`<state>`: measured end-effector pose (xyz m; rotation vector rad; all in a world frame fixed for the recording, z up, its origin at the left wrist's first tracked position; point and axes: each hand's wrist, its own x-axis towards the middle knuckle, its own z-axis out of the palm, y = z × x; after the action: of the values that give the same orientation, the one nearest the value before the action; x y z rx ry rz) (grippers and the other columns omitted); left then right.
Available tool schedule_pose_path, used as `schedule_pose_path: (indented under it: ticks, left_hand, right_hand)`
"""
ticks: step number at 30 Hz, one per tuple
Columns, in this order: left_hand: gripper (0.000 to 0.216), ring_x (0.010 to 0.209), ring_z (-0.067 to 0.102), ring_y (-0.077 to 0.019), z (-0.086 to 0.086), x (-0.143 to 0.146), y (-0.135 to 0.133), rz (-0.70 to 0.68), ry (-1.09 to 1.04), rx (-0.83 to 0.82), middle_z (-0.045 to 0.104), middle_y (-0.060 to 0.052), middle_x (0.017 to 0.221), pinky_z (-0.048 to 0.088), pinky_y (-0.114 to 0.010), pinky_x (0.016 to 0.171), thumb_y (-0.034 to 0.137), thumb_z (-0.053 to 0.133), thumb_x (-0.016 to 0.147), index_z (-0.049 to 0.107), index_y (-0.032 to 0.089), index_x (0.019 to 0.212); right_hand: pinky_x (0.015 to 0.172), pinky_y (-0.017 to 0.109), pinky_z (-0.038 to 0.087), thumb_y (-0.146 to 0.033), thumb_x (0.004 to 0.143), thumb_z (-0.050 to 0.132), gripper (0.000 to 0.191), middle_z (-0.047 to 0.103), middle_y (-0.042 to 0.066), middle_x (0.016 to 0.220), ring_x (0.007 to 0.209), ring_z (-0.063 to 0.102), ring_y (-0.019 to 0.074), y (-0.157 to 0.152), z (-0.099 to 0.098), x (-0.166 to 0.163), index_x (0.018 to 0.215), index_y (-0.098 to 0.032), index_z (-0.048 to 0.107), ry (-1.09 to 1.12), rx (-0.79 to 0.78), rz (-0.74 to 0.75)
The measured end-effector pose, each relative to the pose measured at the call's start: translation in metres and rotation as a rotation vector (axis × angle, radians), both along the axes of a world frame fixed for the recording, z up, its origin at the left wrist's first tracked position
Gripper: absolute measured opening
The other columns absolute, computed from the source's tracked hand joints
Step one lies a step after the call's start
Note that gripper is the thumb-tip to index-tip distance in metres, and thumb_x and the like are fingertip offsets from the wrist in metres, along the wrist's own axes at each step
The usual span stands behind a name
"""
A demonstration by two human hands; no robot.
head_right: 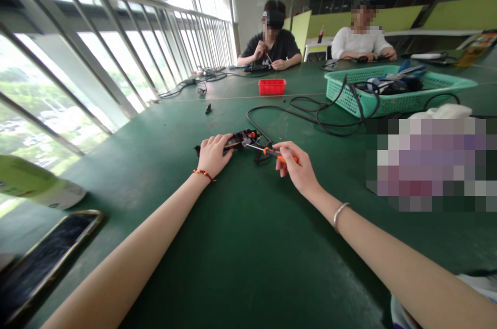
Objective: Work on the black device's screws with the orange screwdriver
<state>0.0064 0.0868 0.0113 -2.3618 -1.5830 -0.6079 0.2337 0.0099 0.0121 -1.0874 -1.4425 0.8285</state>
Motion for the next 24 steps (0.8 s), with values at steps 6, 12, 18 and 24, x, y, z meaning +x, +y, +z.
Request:
schedule_pose_path:
  ticks: [6,12,18,24]
  left_hand:
    - [0.04,0.102,0.05,-0.025,-0.001,-0.0006,0.0013,0.001,0.006,0.004,0.059,-0.006,0.111,0.034,-0.038,0.089,0.027,0.047,0.084,0.049,0.022,0.124]
    - [0.04,0.102,0.05,-0.025,-0.0016,-0.0005,0.001,0.003,0.01,0.012,0.06,-0.006,0.11,0.034,-0.038,0.089,0.027,0.047,0.084,0.049,0.022,0.124]
    - [0.04,0.102,0.05,-0.0251,-0.001,-0.0004,0.0013,0.006,0.008,0.001,0.06,-0.006,0.111,0.035,-0.038,0.089,0.027,0.047,0.084,0.049,0.022,0.123]
    - [0.04,0.103,0.05,-0.0251,-0.0009,-0.0004,0.0015,0.004,0.004,-0.003,0.059,-0.006,0.111,0.034,-0.038,0.09,0.028,0.047,0.084,0.049,0.023,0.124]
  right_hand:
    - [0.045,0.023,0.034,-0.035,0.087,0.044,0.025,0.05,-0.005,0.053,0.042,0.042,0.0089,-0.0083,0.0015,-0.0023,0.101,-0.02,0.056,-0.373,0.16,-0.134]
    - [0.068,0.027,0.046,-0.021,0.073,0.058,0.035,0.056,0.0,0.076,0.067,0.057,0.0142,-0.0093,0.0003,-0.0091,0.107,-0.022,0.047,-0.433,0.417,-0.26]
    - [0.059,0.026,0.045,-0.03,0.082,0.049,0.028,0.057,0.0,0.075,0.056,0.055,0.0129,-0.0076,-0.0023,-0.004,0.109,-0.023,0.046,-0.428,0.307,-0.217]
    - [0.049,0.025,0.036,-0.033,0.09,0.036,0.024,0.051,-0.003,0.056,0.044,0.047,0.0122,-0.0081,-0.0011,0.0006,0.105,-0.022,0.051,-0.495,0.277,-0.209]
